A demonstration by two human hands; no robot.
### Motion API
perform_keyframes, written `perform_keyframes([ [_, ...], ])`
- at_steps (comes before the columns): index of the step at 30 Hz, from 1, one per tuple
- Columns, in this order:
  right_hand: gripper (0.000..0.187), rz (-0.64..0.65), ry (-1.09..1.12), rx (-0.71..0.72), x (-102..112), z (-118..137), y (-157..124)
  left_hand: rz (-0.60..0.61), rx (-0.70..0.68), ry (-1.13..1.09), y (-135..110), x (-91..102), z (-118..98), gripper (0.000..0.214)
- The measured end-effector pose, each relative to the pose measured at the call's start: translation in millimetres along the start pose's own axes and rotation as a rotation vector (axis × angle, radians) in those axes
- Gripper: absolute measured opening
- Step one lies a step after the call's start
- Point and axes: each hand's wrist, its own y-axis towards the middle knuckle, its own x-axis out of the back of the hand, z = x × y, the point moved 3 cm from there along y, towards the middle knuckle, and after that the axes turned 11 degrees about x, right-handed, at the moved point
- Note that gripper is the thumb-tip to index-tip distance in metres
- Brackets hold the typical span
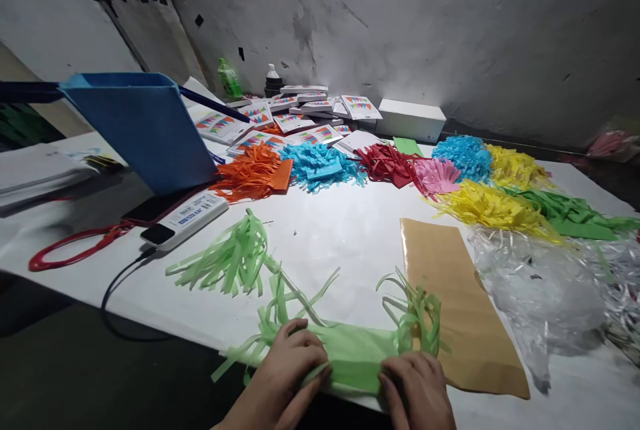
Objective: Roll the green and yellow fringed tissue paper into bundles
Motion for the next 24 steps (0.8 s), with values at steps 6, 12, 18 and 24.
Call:
perform_keyframes([
  [6, 0.021, -0.018, -0.178, 0.007, -15.1, -5.6, 15.6, -0.164, 0.127, 0.288, 16.6, -1.2, -4.3, 0.016],
  [12, 0.028, 0.050, -0.264, 0.010, -22.2, -11.7, 23.9, -0.114, 0.163, 0.460, 19.7, -2.6, -1.3, 0.016],
  [18, 0.021, 0.034, -0.345, 0.006, -14.7, -7.2, 30.7, -0.048, 0.220, 0.438, 21.3, -2.7, 0.3, 0.018],
  [24, 0.015, -0.014, -0.057, 0.362, -9.9, 6.7, 20.3, -0.128, 0.174, 0.415, 23.0, -1.6, 1.2, 0.014],
])
